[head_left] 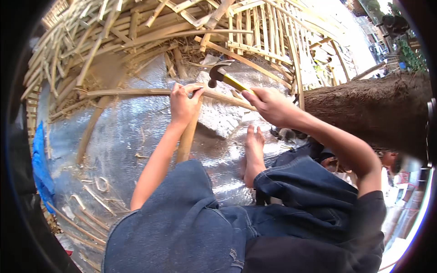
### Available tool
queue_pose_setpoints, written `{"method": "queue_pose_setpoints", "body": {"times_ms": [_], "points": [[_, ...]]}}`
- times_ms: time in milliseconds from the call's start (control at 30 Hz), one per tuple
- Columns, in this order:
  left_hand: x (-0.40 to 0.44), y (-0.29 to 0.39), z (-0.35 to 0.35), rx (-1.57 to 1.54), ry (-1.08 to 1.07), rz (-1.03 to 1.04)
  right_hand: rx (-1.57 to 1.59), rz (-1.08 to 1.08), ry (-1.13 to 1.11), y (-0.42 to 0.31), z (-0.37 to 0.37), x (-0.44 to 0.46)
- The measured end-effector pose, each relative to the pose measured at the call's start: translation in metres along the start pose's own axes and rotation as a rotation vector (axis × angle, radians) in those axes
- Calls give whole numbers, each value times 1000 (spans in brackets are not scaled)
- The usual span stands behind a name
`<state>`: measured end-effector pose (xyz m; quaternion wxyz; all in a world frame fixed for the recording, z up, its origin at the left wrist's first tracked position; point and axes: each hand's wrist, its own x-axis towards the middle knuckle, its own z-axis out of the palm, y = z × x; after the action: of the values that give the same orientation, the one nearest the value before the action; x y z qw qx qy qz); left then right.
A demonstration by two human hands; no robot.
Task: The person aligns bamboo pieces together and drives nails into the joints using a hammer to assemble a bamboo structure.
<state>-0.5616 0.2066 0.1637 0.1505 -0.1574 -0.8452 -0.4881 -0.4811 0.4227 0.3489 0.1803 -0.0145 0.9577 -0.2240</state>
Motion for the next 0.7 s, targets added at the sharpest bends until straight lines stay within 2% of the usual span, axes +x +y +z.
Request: {"method": "queue_pose_setpoints", "body": {"times_ms": [33, 100, 233, 300, 400, 467, 533, 600, 700], "points": [[0, -1, 0, -16, 23, 62, 27, -29, 24, -3, 9, 5], [0, -4, 1, 23, 0, 56, 169, -17, 68, -12, 22, 14], [0, 5, -6, 80, -47, 24, 239, -91, 64, -13, 29, 38], [-1, 4, -5, 81, -35, 34, 222, -230, 143, -11, 26, 45], [-8, 2, 0, 43, -3, 23, 308, -246, 234, -14, 22, 37], [-6, 3, 5, -24, -2, -81, 280, -165, 213, -10, 27, 33], [-3, -12, 12, -79, -9, -83, 256, -109, 186, 4, 47, 36], [-3, 10, 6, -53, 21, -347, 330, -38, 141, 10, 61, 32], [-5, 9, 6, 10, 28, -412, 323, -24, 178, 15, 83, 37]]}}
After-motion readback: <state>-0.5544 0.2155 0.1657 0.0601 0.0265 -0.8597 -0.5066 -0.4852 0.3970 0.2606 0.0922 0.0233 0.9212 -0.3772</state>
